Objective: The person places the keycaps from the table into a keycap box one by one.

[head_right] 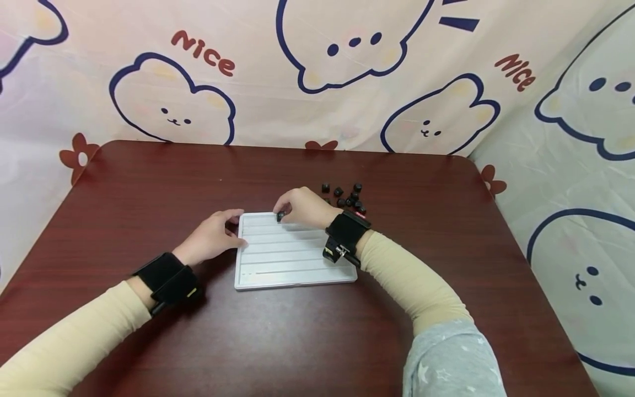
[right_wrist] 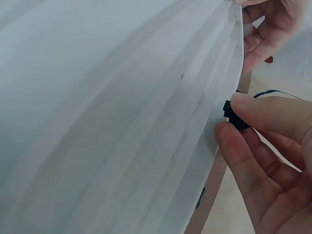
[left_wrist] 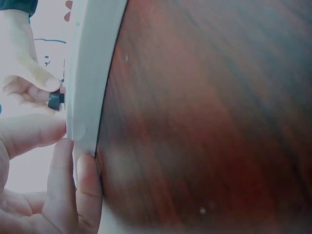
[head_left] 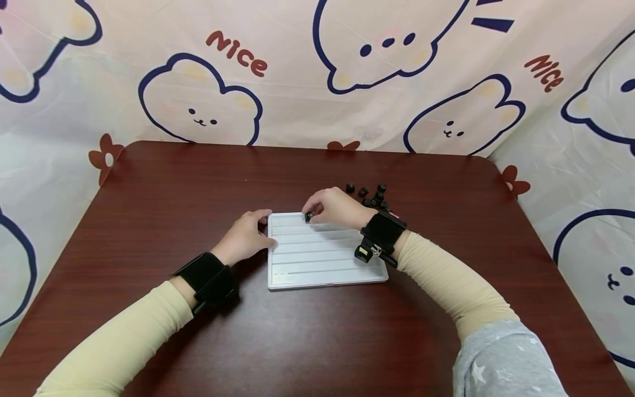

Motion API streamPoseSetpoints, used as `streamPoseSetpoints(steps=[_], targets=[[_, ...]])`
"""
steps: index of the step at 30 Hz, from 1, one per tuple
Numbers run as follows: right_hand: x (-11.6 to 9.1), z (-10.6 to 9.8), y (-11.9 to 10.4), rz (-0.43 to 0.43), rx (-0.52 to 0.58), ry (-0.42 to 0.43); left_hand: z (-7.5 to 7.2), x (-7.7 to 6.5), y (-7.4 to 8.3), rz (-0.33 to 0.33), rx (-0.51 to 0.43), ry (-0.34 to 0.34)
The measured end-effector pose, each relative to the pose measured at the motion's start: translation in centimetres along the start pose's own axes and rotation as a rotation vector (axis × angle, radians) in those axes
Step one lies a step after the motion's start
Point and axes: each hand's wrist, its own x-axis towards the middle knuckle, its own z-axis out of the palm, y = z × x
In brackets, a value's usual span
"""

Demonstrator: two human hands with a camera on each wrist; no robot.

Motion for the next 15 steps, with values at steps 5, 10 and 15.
streamPoseSetpoints(steps=[5, 10, 15], targets=[[0.9, 0.5, -0.6, 0.004, -0.008, -0.009, -0.1, 0.0, 0.2, -0.001, 0.024, 0.007], [1.4, 0.9, -1.1, -0.001, -0.008, -0.013, -0.1, 0.0, 0.2, -0.001, 0.029, 0.002], [1.8, 1.2, -1.4, -0.022, -0.008, -0.003, -0.1, 0.1, 0.0, 0.012, 0.029, 0.001]])
